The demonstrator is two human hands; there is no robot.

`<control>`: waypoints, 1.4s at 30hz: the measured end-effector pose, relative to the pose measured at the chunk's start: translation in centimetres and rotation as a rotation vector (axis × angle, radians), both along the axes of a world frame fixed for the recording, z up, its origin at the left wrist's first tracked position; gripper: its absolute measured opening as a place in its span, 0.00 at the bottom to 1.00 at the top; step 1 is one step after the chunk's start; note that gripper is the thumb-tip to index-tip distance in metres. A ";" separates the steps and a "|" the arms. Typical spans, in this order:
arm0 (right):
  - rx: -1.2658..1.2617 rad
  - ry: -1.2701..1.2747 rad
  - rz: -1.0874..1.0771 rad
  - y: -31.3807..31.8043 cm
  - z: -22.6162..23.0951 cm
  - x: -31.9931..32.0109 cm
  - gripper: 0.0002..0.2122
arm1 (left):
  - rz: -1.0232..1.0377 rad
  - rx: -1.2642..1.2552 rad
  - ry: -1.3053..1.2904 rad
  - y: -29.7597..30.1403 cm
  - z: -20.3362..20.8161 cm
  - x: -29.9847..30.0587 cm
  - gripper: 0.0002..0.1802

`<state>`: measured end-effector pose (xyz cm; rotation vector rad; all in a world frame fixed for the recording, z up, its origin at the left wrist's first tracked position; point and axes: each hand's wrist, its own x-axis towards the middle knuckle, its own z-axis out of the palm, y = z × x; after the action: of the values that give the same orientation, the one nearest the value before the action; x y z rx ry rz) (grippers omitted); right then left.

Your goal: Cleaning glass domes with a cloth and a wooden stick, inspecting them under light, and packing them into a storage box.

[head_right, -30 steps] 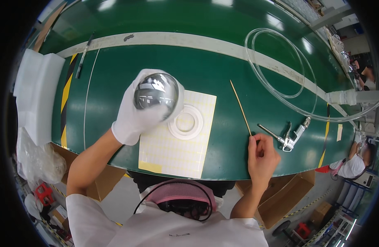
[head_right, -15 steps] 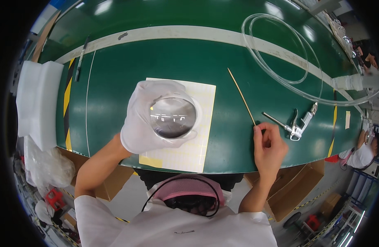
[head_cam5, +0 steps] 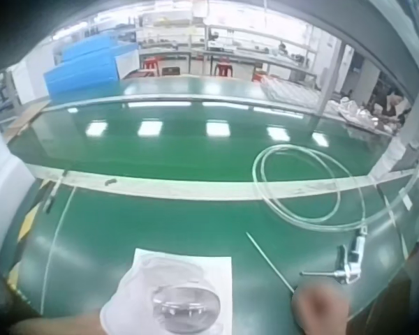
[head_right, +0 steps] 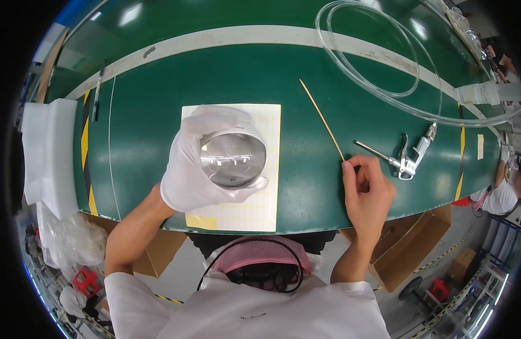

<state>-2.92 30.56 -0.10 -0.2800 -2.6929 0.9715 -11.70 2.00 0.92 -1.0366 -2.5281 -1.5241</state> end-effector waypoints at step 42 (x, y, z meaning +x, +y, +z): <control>-0.003 0.011 0.009 0.6 -0.7 0.1 0.04 | -0.004 0.133 -0.005 0.5 -0.1 0.3 0.44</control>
<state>-2.85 31.11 -0.78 -0.2625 -2.6859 0.9764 -11.41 2.48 0.84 -1.0218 -2.3903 -1.6720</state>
